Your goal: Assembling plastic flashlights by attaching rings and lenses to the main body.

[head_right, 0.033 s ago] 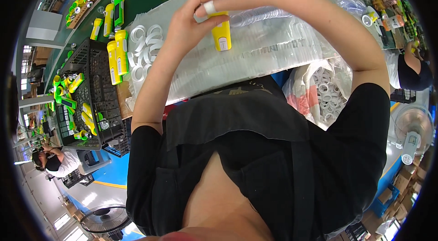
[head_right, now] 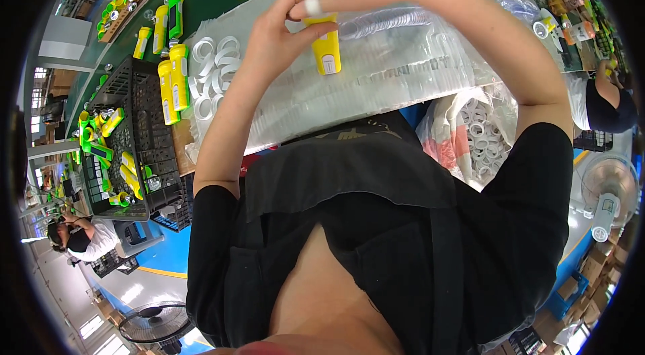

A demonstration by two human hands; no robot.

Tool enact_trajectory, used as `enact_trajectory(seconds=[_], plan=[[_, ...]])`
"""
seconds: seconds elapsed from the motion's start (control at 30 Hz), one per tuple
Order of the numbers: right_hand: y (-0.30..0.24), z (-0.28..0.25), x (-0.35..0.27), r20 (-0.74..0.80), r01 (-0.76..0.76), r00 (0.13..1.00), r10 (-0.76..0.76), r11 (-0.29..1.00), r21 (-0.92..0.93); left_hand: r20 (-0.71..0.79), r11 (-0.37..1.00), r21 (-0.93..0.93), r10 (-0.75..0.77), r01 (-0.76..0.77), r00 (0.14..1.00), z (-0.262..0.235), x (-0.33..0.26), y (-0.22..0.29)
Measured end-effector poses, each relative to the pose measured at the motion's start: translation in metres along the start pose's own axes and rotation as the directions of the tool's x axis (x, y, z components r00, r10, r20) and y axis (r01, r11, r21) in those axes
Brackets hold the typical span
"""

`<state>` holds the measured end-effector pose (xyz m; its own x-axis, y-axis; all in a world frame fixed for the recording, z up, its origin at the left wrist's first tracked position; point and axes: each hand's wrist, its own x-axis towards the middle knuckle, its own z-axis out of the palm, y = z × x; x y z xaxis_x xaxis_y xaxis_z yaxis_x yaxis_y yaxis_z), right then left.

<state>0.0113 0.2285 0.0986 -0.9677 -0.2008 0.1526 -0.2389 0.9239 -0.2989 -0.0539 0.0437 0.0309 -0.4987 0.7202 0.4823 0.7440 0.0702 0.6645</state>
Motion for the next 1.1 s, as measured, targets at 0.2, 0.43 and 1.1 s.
enact_trajectory(seconds=[0.2,0.43,1.1], plan=[[0.007,0.009,-0.008,-0.078,0.089,0.993,-0.083,0.993,0.08,-0.009,0.988,-0.067,0.138,-0.139,0.99,0.004,-0.001,-0.003],[-0.015,-0.016,-0.04,-0.245,0.25,0.953,-0.178,0.919,0.304,0.255,0.849,-0.506,-0.021,0.152,0.967,-0.012,-0.014,-0.008],[0.292,0.08,0.127,-0.682,-0.594,0.407,0.608,0.743,0.308,0.505,0.592,0.78,-0.403,-0.204,0.763,-0.054,0.142,-0.156]])
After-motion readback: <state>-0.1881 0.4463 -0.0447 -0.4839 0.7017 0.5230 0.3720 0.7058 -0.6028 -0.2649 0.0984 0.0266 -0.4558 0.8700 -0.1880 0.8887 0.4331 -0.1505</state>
